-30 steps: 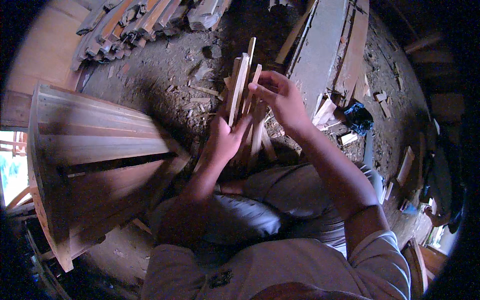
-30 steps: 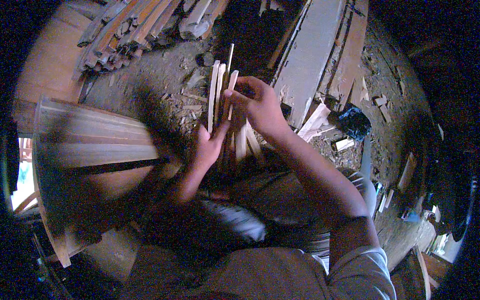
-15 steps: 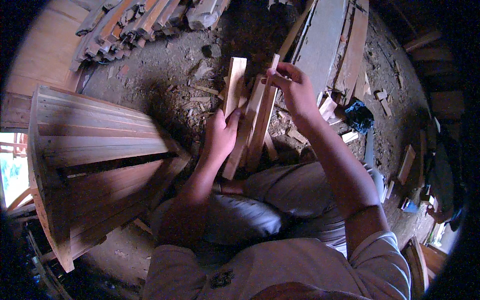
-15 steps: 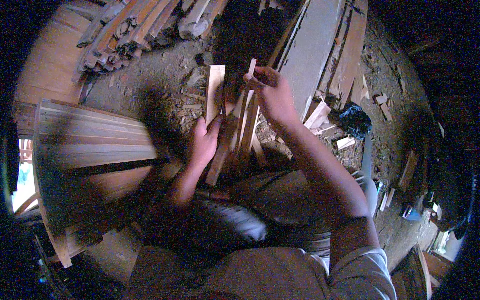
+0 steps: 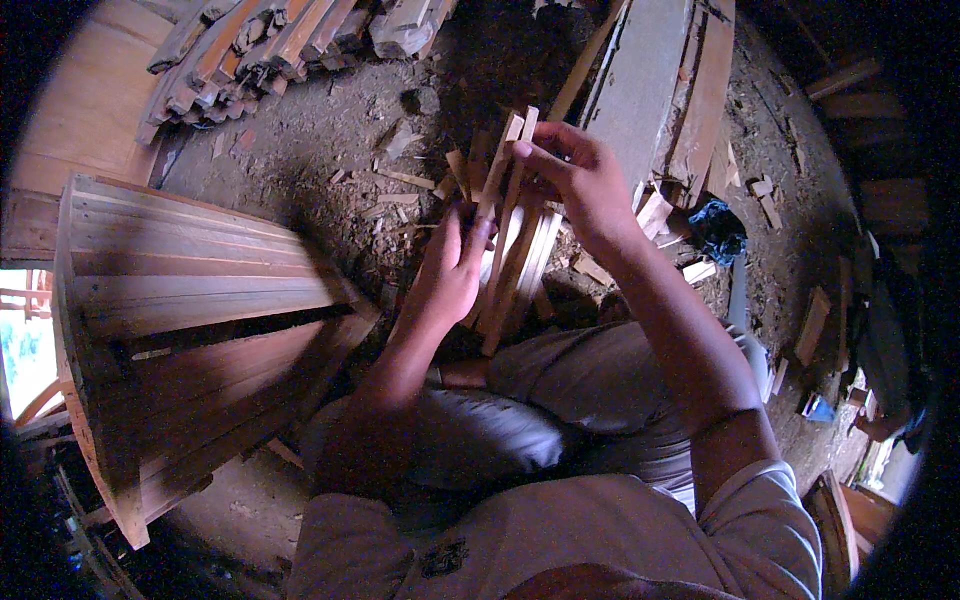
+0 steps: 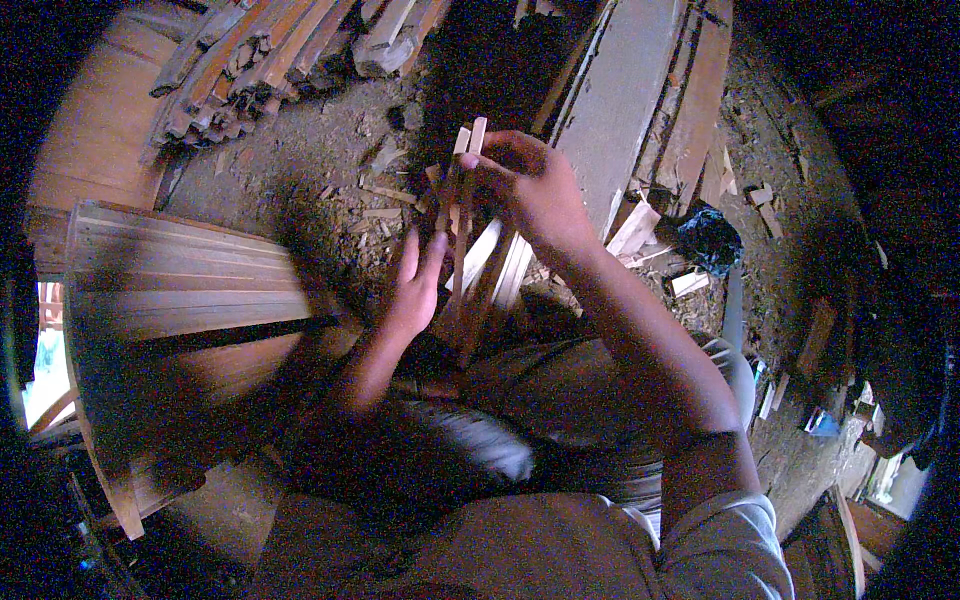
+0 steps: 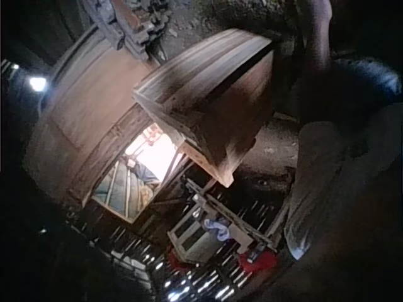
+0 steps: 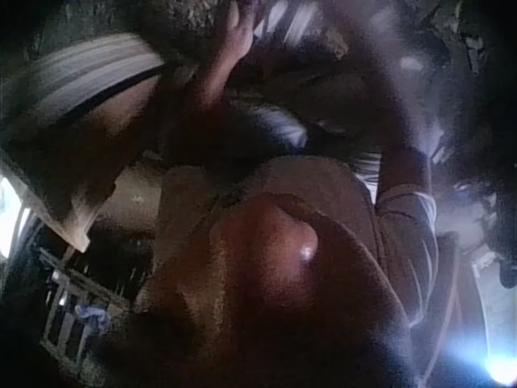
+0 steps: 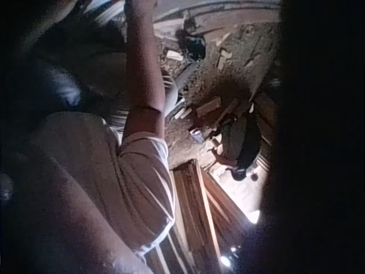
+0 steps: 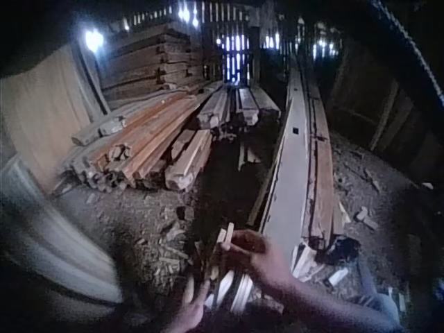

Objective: The person assembles a wooden box by hand, inserting thin wooden slats into the sides of a partially built frame. The person sits on the floor, picks up slats, and fits them into place one by one.

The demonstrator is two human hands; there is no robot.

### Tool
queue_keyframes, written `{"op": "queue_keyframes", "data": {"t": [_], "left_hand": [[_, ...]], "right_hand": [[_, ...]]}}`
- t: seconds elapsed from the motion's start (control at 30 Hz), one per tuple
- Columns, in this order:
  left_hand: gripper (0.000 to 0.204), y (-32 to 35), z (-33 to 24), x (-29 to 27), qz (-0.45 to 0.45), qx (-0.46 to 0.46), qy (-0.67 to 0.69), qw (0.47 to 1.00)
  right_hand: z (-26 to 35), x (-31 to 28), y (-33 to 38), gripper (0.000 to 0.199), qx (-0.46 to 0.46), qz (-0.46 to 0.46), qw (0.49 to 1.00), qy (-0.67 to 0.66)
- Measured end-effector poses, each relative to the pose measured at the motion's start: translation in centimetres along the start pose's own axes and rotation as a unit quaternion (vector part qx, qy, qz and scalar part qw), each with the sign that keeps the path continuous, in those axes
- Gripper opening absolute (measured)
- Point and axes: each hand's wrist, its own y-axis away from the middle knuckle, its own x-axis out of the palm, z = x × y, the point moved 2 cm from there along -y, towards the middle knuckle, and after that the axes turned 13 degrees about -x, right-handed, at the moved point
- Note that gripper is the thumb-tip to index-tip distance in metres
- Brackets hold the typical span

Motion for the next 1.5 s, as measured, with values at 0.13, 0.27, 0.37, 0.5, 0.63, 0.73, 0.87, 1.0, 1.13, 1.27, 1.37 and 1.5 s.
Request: {"op": "queue_keyframes", "data": {"t": [0.13, 0.27, 0.37, 0.5, 0.63, 0.73, 0.87, 1.0, 1.13, 1.27, 1.37, 1.5], "left_hand": [[0.039, -0.5, 0.4, 0.2, 0.129, -0.062, 0.088, 0.986], [0.034, -0.4, 0.2, 0.7, 0.108, -0.008, 0.111, 0.988], [0.036, -0.5, 1.0, 0.4, 0.064, -0.007, 0.047, 0.997], [0.039, -1.8, 0.3, -2.3, 0.053, -0.180, 0.149, 0.971], [0.048, -4.0, 4.6, -4.2, -0.014, -0.224, 0.062, 0.973], [0.052, -3.8, 5.8, -2.6, -0.025, -0.173, -0.118, 0.977], [0.057, -3.1, 6.0, -0.4, 0.042, -0.185, -0.195, 0.962], [0.056, -2.6, 7.1, 0.8, -0.026, -0.108, -0.182, 0.977], [0.056, -3.2, 5.9, -0.9, 0.020, -0.244, -0.249, 0.937], [0.049, -4.1, 9.3, -5.9, 0.079, -0.255, -0.291, 0.918], [0.043, -2.2, 4.7, -10.5, 0.001, -0.270, -0.263, 0.926], [0.038, -1.3, 2.4, -13.4, -0.051, -0.268, -0.159, 0.949]], "right_hand": [[-0.8, -0.2, -0.1, 0.028, -0.002, 0.007, 1.000, 0.011], [-0.9, 0.0, 0.1, 0.031, 0.032, 0.012, 0.999, -0.021], [-0.6, 0.1, -0.1, 0.038, 0.030, 0.055, 0.998, 0.002], [0.5, -1.9, -1.6, 0.050, -0.029, 0.023, 0.999, 0.025], [2.7, -6.8, -2.9, 0.036, -0.058, -0.067, 0.996, -0.014], [4.6, -8.1, -2.1, 0.031, -0.057, -0.077, 0.995, -0.034], [5.4, -8.9, 0.1, 0.030, -0.031, -0.073, 0.996, -0.030], [5.8, -6.9, 1.9, 0.031, 0.007, -0.011, 0.996, 0.086], [2.1, -6.5, 2.0, 0.026, -0.010, 0.098, 0.934, 0.342], [-4.3, -4.5, 3.1, 0.023, -0.036, 0.261, 0.837, 0.480], [-8.0, -2.4, 3.9, 0.027, -0.026, 0.328, 0.814, 0.479], [-12.8, 0.8, 3.4, 0.027, -0.040, 0.355, 0.741, 0.569]]}}
